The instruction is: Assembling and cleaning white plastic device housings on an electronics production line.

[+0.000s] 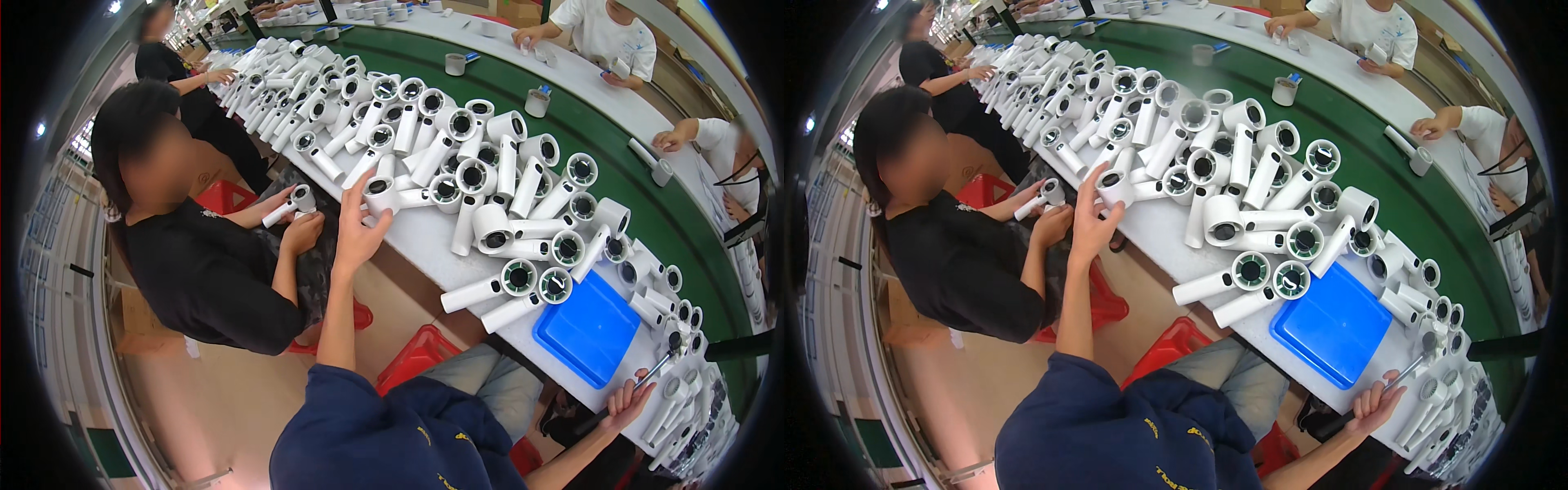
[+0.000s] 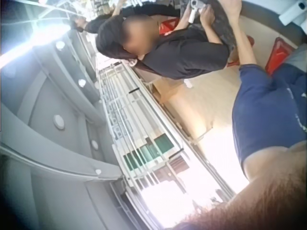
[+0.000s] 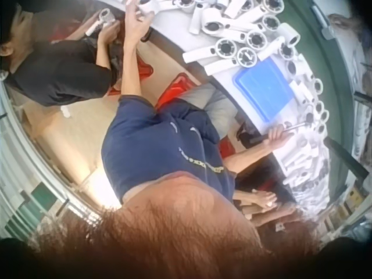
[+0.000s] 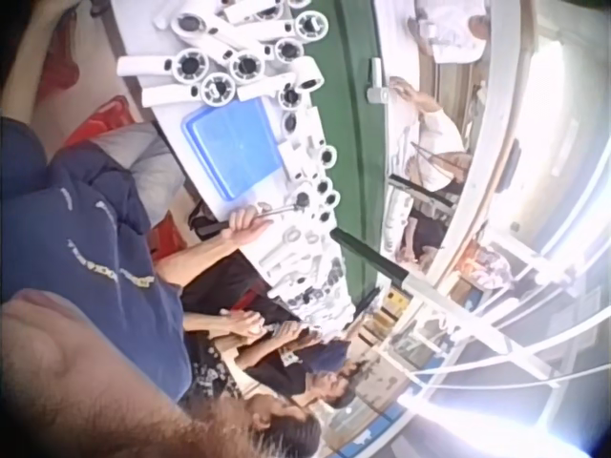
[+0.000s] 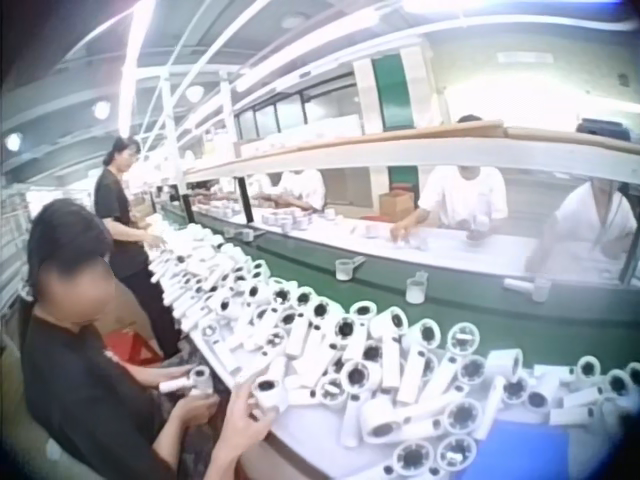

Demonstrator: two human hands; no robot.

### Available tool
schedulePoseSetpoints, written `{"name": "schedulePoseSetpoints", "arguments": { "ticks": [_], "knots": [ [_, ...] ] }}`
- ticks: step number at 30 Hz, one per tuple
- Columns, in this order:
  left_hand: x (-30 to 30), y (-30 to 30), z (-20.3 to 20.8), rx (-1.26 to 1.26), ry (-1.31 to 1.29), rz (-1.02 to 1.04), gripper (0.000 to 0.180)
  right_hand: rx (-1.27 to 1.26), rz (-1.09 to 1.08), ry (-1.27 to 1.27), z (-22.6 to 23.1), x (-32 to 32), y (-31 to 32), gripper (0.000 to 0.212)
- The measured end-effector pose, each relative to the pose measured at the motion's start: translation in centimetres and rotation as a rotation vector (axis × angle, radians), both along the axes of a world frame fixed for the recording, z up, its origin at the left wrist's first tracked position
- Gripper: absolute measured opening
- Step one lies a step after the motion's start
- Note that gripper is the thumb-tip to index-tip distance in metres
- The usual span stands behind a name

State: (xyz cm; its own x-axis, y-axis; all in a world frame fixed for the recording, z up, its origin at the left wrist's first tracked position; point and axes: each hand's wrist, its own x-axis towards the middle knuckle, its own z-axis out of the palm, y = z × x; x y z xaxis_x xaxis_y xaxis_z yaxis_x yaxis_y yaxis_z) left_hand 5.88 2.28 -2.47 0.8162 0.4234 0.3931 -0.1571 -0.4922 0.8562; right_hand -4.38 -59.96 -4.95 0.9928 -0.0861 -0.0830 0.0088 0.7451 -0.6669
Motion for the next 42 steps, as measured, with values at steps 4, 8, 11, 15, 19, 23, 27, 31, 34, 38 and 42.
{"name": "schedulePoseSetpoints", "arguments": {
  "ticks": [4, 8, 11, 15, 19, 23, 27, 31, 34, 38, 42],
  "knots": [
    [-0.4, 0.7, 0.2, -0.050, -0.069, -0.039, 0.054, -0.014, 0.006, 0.000, 0.2, 0.0, -0.1, 0.039],
    [-1.4, 4.4, -1.6, -0.160, -0.096, -0.089, 0.044, 0.020, 0.061, -0.024, -0.1, 0.5, -0.2, 0.040],
    [-1.0, 4.5, -0.6, -0.198, -0.146, -0.116, 0.049, 0.021, 0.090, -0.047, -0.8, 0.2, -1.0, 0.042],
    [-1.0, 5.4, -1.1, -0.138, -0.027, -0.056, 0.058, -0.017, 0.102, -0.057, -1.5, 0.1, -1.8, 0.044],
    [-1.0, 5.5, -3.3, -0.161, -0.153, -0.017, 0.062, -0.006, 0.154, -0.077, -1.4, 0.0, -2.1, 0.044],
    [-1.1, 5.5, -4.8, -0.436, -0.254, -0.049, 0.061, 0.027, 0.149, -0.057, -1.2, 0.1, -1.7, 0.044],
    [-1.1, 5.9, -4.9, -0.344, -0.183, -0.033, 0.060, 0.052, 0.173, -0.079, -0.8, 0.5, -1.4, 0.041],
    [-2.0, 4.9, -3.3, -0.042, -0.069, 0.123, 0.060, 0.070, 0.111, -0.034, 0.0, 0.5, -0.4, 0.037],
    [-2.3, 3.7, -2.4, 0.052, -0.026, 0.206, 0.064, 0.074, 0.151, -0.052, -0.4, 0.7, -0.9, 0.036],
    [-0.7, 2.5, -2.8, 0.060, -0.046, 0.257, 0.064, 0.132, 0.149, -0.083, -0.4, -0.5, -0.9, 0.036],
    [-1.5, 2.4, -2.5, 0.139, 0.016, 0.369, 0.063, 0.131, 0.172, -0.072, -0.2, 0.2, -0.4, 0.037]
  ]
}}
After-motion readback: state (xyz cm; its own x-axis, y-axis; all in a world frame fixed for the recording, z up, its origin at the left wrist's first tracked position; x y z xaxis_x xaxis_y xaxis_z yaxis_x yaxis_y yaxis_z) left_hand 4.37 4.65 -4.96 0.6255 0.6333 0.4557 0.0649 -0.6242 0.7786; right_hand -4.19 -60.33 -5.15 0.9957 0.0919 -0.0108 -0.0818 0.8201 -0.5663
